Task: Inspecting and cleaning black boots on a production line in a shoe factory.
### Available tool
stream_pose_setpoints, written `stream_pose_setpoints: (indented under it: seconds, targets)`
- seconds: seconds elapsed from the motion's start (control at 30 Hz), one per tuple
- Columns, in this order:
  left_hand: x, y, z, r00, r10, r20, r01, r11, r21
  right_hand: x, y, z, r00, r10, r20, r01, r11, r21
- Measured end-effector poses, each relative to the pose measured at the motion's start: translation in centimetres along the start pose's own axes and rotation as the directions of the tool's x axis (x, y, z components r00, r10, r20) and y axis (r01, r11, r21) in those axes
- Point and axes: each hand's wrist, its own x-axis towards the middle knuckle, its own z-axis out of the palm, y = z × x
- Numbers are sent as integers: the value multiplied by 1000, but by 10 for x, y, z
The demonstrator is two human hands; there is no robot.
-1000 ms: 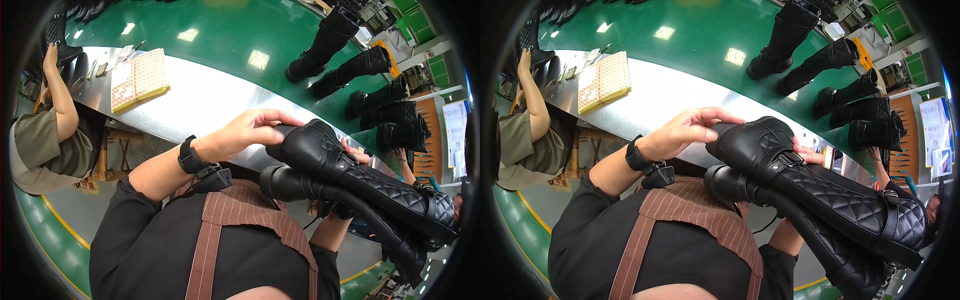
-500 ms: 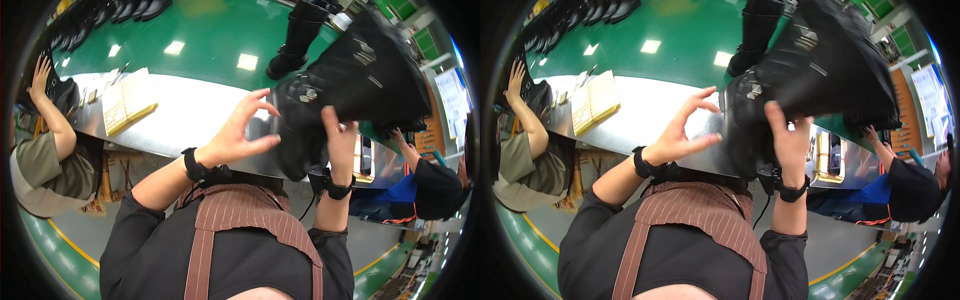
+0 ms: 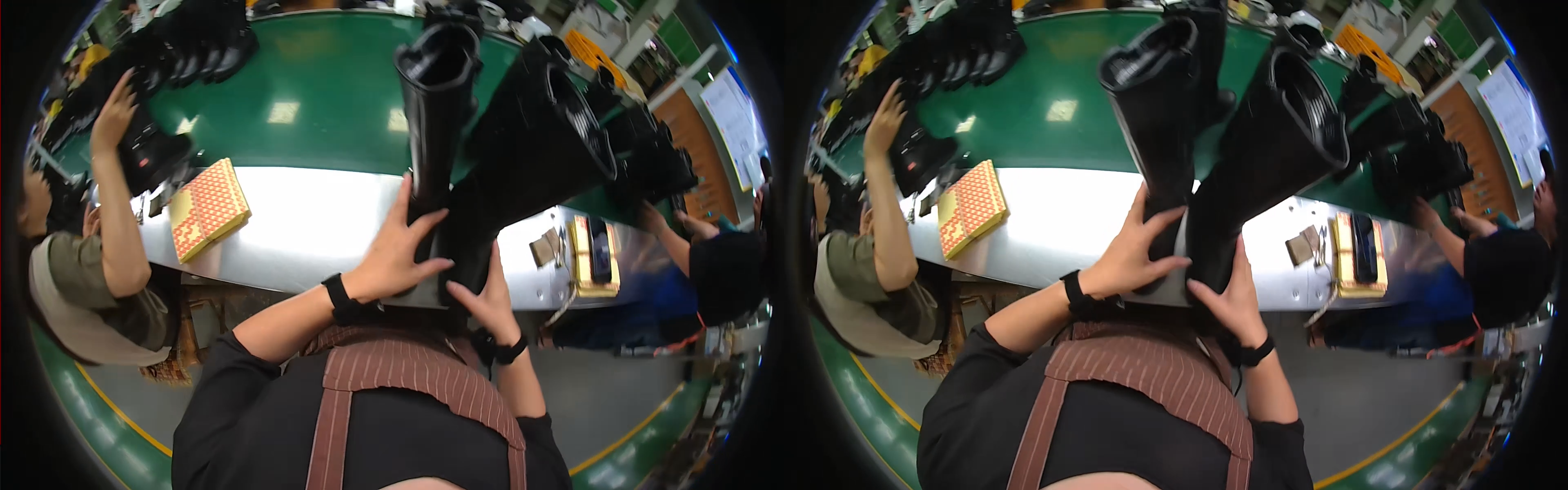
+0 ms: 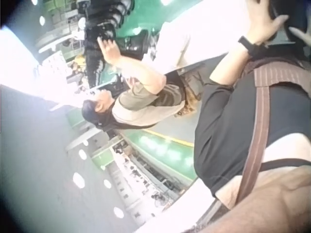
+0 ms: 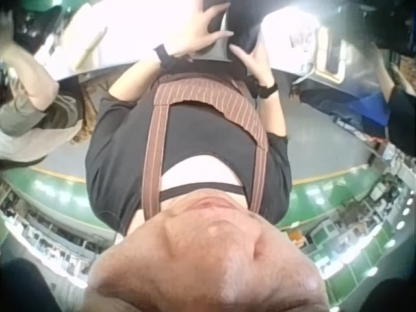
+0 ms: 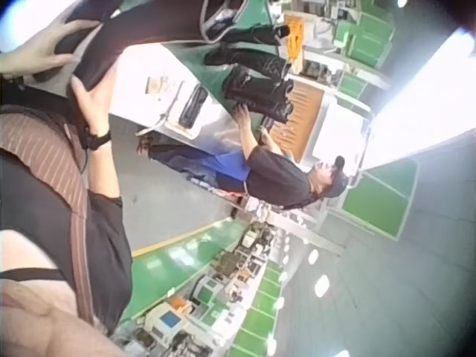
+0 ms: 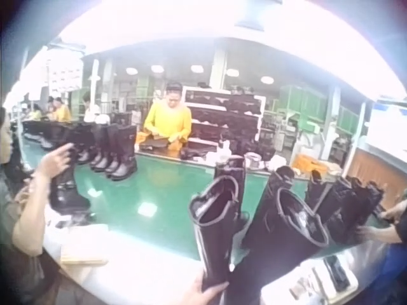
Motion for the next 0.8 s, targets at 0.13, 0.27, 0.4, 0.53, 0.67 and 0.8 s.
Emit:
stream_pose_setpoints:
  seconds: [0.13, 0.27, 0.4, 0.53, 0.67, 0.8]
  targets:
    - [-6, 15, -8, 990, -136, -45, 141, 982, 126, 0, -25, 29, 991, -137, -7, 137, 989, 51]
    - [-20, 18, -30, 925, -307, -223, 356, 905, 234, 8, -51, 50, 946, -303, 117, 300, 953, 39]
    - [-24, 3, -59, 853, -369, -369, 414, 909, 46, 10, -66, 62, 832, -447, 330, 409, 895, 180]
    - [-27, -10, -73, 844, -389, -369, 367, 921, -131, 19, -54, 55, 809, -455, 372, 346, 880, 324]
    - [-28, -19, -83, 838, -449, -312, 377, 887, -265, 20, -23, 32, 947, -277, 161, 222, 930, 294]
    - [-10, -35, -99, 822, -474, -316, 401, 875, -270, 2, 9, 8, 997, -81, -15, 82, 960, 269]
